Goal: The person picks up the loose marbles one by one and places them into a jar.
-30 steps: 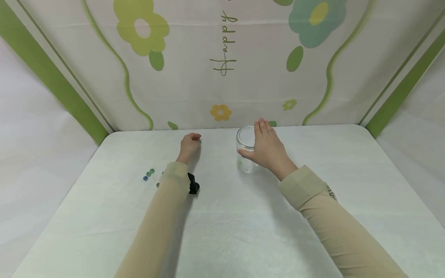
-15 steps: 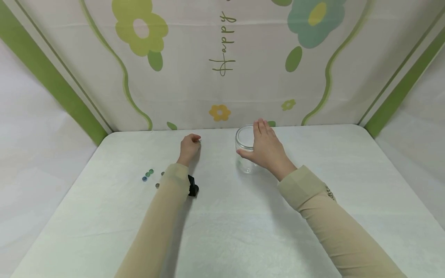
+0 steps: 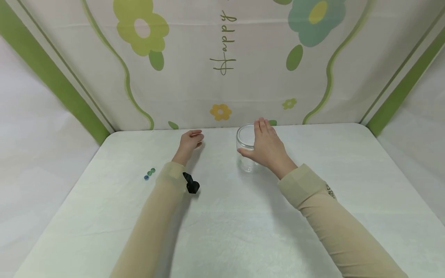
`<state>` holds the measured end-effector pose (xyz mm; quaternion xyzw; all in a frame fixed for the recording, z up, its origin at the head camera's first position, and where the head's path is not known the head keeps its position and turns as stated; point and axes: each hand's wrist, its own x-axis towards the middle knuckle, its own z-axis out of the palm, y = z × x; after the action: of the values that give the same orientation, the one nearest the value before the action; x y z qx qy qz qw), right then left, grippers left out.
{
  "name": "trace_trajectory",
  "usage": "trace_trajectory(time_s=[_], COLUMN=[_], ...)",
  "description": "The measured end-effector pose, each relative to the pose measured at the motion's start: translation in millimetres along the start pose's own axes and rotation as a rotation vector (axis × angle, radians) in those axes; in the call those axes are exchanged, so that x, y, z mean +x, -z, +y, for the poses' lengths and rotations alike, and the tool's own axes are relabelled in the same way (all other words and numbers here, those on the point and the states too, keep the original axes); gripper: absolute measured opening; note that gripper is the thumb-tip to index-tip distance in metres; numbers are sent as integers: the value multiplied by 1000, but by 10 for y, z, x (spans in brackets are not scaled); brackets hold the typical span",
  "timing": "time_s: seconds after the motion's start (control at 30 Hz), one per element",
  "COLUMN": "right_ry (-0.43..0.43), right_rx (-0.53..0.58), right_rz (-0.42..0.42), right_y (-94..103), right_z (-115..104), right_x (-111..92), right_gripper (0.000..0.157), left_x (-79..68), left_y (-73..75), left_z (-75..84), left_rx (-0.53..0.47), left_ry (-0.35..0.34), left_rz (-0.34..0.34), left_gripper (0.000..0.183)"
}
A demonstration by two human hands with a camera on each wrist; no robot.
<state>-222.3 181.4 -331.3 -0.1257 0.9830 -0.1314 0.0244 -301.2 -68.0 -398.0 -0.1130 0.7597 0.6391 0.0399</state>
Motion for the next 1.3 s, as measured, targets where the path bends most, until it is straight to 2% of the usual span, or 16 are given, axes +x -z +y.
trace_trajectory(time_s=[0.13, 0.27, 0.47, 0.8, 1.0, 1.3], right_ry=[-4, -3, 2, -9, -18, -22], right_rx=[2, 4, 5, 9, 15, 23], right_rz=[-2, -5, -5, 4, 14, 11], right_y=[-2, -7, -11, -17, -13, -2], right_z=[0, 9, 20, 56, 89, 110], right_x=[10, 24, 36, 28, 17, 11], right_gripper=[102, 102, 102, 102, 103, 103], left_x=[-21, -40, -89, -253, -368, -591], left_y=[-2, -41, -77, -191, -317, -562], left_z=[90, 183, 334, 507, 586, 679], left_rx=[-161, -295, -402, -461, -495, -425], left_ry=[45, 59, 78, 103, 75, 15], left_rz=[-60, -96, -125, -196, -255, -392], left_gripper=[41, 43, 46, 45, 44, 40])
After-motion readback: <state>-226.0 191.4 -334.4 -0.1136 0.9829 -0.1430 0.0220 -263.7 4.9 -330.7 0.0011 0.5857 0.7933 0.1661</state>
